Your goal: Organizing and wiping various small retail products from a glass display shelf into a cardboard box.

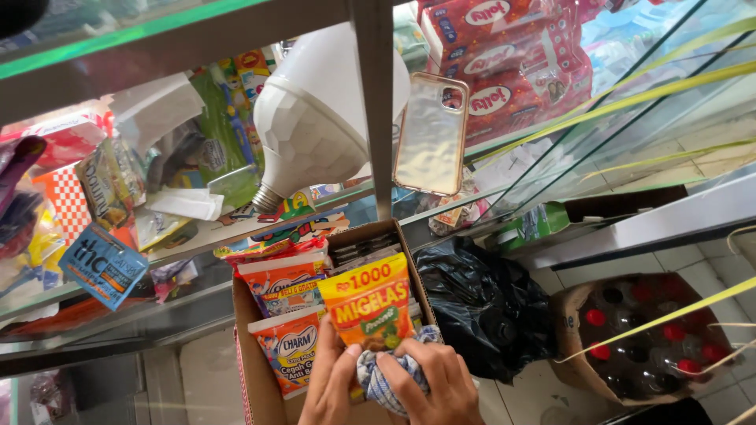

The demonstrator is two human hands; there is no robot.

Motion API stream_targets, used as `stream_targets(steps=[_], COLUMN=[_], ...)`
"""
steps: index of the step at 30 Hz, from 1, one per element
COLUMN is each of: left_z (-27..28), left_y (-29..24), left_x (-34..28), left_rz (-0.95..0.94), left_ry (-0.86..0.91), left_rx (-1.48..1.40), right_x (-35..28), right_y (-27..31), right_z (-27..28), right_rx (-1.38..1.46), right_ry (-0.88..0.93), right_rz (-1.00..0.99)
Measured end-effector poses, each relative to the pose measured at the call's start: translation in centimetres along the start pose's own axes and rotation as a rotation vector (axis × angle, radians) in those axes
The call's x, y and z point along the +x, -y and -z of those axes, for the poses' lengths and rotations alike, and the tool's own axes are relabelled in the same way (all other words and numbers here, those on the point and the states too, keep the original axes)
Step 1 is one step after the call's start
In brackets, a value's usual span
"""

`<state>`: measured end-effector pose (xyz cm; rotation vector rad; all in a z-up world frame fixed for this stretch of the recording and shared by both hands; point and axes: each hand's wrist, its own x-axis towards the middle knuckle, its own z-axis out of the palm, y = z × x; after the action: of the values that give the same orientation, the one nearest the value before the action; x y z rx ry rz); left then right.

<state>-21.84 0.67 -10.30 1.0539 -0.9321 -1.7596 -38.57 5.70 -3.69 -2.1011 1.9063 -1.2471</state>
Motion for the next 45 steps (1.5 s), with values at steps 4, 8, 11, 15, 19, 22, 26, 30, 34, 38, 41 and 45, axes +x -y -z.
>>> stream_targets(steps=[4, 8, 11, 15, 19, 22, 26, 30, 34, 38, 41, 45], left_z=[-0.2, 0.0, 0.5, 1.2, 2.5, 2.7, -0.9, -2.2, -0.7, 2.2, 3.1, 0.7], left_y=[-3.2, -3.9, -2.2, -1.3, -1.7, -1.1, -6.7, -8.1, -4.8, 0.4, 1.7, -2.7], left_x=[0.0, -0.5, -0.2, 0.5, -0.2, -0.1, -1.4, -1.1, -1.4, -2.6, -2.9, -2.2], left_rz=[-0.037, -0.121, -0.086, -0.212, -0.210, -0.002, -0.134, -0.142, -0.090, -0.115, -0.116, -0.104], left_ry=[-0.049, 0.087, 0.145, 0.155, 0.205, 0.276, 0.458, 0.327, 0.187, 0.075, 0.010, -0.015], left_rx=[-0.045, -0.235, -0.205, -0.011, -0.084, -0.180, -0.145, -0.067, -0.230, -0.475, -0.558, -0.357], right_x=[1.2, 2.6, 0.9, -0.7, 0.0, 1.2, 1.5, -0.4, -0.9, 0.3, -0.8, -0.5], right_y=[-0.6, -0.4, 0.4, 2.1, 3.0, 3.0, 2.2, 1.9, 1.7, 0.6, -1.5, -1.7], right_z=[0.2, 1.2, -0.1, -1.2, -0.5, 0.1, 0.2, -1.0, -1.5, -1.7, -2.9, -1.7], right_rx=[0.088, 0.381, 0.601, 0.652, 0.515, 0.443, 0.371, 0.346, 0.343, 0.562, 0.907, 1.313], right_ry=[-0.058, -0.108, -0.062, -0.033, -0.047, -0.090, -0.110, 0.014, 0.088, 0.040, 0.136, 0.215], right_rz=[-0.106, -0.386, -0.403, -0.278, -0.229, -0.263, -0.279, -0.212, -0.157, -0.398, -0.689, -0.840])
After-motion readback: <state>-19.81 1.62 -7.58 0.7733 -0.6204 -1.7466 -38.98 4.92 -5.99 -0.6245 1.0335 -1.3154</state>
